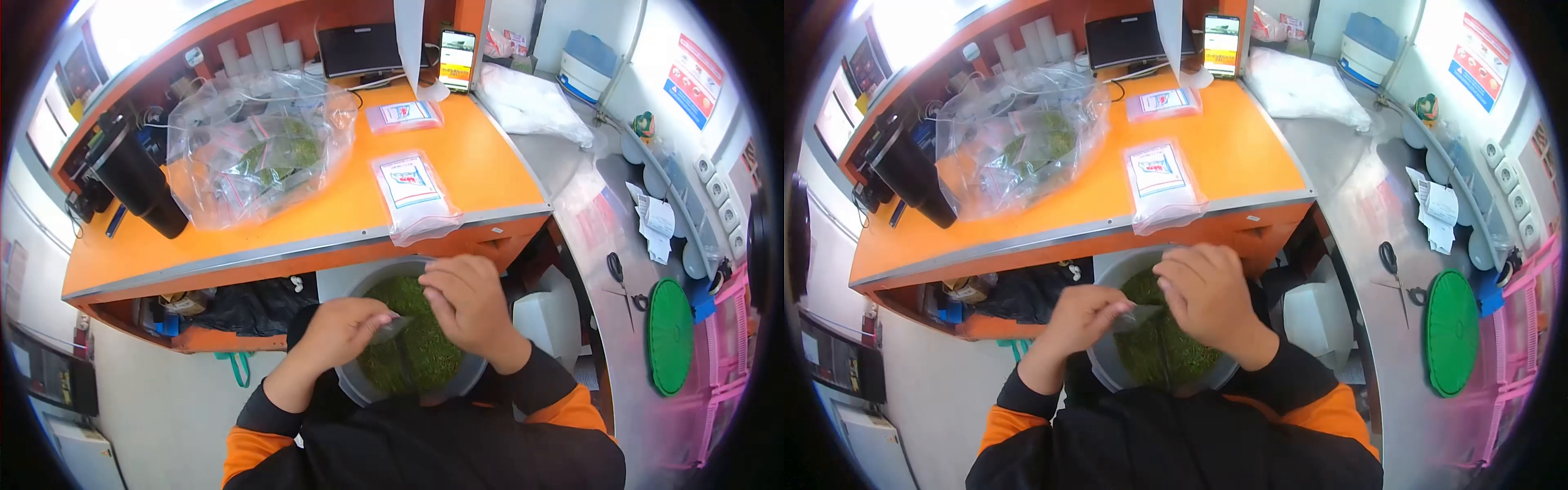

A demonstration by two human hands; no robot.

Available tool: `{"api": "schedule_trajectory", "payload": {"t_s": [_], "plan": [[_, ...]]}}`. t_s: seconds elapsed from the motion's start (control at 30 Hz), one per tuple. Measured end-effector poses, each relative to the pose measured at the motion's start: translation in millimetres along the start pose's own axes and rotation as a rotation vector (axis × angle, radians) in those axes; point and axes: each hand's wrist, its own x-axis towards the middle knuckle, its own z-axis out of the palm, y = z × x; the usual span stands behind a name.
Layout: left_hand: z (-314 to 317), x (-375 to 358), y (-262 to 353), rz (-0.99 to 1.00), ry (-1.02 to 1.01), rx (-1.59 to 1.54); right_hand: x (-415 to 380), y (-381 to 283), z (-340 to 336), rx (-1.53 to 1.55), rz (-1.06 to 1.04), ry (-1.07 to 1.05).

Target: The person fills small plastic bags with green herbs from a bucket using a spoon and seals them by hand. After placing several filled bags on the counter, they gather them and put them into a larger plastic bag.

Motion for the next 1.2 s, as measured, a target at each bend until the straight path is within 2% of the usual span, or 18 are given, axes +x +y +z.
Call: {"api": "schedule_trajectory", "payload": {"t_s": [0.1,0.13,0.2,0.23,0.3,0.4,0.47,0.53,0.57,0.67,0.73,0.83,0.87,0.93,1.0,1.07,1.17,1.2], "plan": [[-42.7,10.2,10.2,-0.052,0.325,0.138,16.9,21.8,5.0,-0.257,-0.053,0.033],[-59.2,17.1,12.1,-0.131,0.522,0.168,19.2,32.2,11.1,-0.309,-0.050,0.009],[-105.5,44.5,4.1,-0.031,0.937,0.376,23.8,47.7,22.5,-0.368,-0.045,-0.010],[-130.7,60.9,4.4,0.026,1.082,0.372,25.2,53.6,27.5,-0.375,-0.044,-0.008],[-172.8,76.9,-4.5,-0.233,1.008,0.532,32.5,55.7,30.8,-0.407,-0.029,-0.014],[-187.3,85.5,-63.7,-0.078,0.941,0.982,39.9,50.2,30.6,-0.421,0.006,-0.049],[-156.6,79.9,-46.5,-0.031,0.847,0.912,40.5,48.1,24.3,-0.362,0.018,-0.085],[-121.4,70.4,-29.8,0.137,0.686,0.664,34.0,54.2,23.0,-0.328,-0.074,-0.038],[-101.4,63.5,-28.1,0.190,0.598,0.659,29.9,58.9,22.1,-0.315,-0.117,-0.023],[-43.8,45.0,-9.2,0.256,0.397,0.462,20.9,78.9,24.5,-0.166,-0.082,0.063],[-23.5,36.1,3.0,0.287,0.257,0.335,19.8,77.9,20.4,-0.128,0.003,0.039],[2.9,31.2,-0.2,0.357,0.158,0.195,19.8,72.2,14.1,0.064,0.056,0.080],[9.2,30.6,-0.5,0.248,0.098,0.041,20.1,67.8,11.9,0.151,0.061,0.106],[20.3,29.7,-2.1,0.028,-0.020,-0.263,22.2,45.1,-0.4,0.025,-0.009,0.204],[32.1,28.4,-6.2,-0.055,0.002,-0.531,21.3,25.5,-8.0,0.109,-0.039,0.260],[39.9,25.0,-5.2,-0.143,0.015,-0.808,-2.5,5.8,-5.6,0.405,-0.014,0.259],[39.6,18.2,-6.6,-0.145,-0.185,-0.892,-34.8,-15.8,3.3,1.046,0.430,0.130],[40.0,14.8,-10.8,-0.168,-0.213,-0.888,-35.9,-14.8,3.9,1.121,0.486,0.132]]}}
